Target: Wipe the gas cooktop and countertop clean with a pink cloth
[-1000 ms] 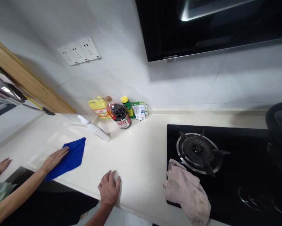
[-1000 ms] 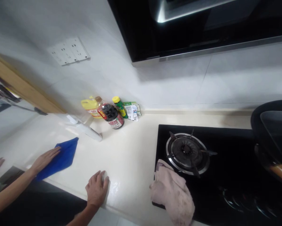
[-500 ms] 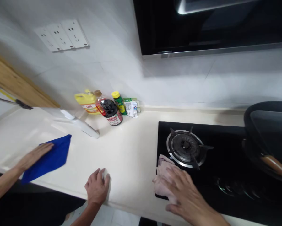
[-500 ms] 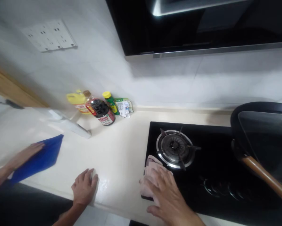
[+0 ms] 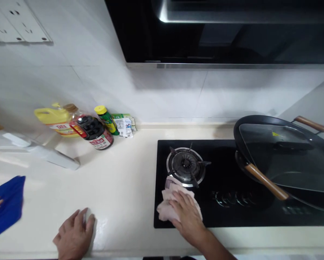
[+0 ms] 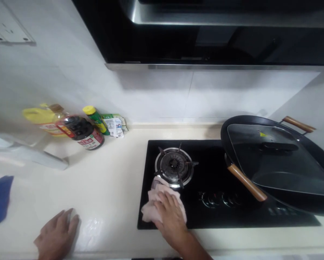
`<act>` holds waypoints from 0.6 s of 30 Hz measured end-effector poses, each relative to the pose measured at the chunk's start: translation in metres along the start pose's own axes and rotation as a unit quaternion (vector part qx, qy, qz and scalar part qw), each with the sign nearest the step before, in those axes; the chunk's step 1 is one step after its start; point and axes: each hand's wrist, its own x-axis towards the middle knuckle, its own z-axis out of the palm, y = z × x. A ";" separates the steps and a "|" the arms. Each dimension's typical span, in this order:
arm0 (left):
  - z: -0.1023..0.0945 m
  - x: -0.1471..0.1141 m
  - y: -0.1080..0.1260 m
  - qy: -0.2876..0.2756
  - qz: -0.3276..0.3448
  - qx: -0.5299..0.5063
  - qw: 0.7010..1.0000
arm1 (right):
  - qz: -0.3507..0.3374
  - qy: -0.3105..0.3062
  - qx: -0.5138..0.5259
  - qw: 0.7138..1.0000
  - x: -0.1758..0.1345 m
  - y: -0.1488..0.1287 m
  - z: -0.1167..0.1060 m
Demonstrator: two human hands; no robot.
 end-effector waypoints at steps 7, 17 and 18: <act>0.000 0.002 -0.003 0.002 0.009 -0.013 1.000 | 0.125 0.140 -0.058 0.980 -0.060 0.062 0.001; 0.021 0.011 -0.018 0.056 -0.006 -0.025 0.998 | 0.193 0.121 -0.103 0.968 -0.048 0.054 0.002; 0.020 0.010 -0.016 0.054 -0.019 -0.016 0.998 | 0.199 0.127 -0.096 0.967 -0.048 0.056 0.003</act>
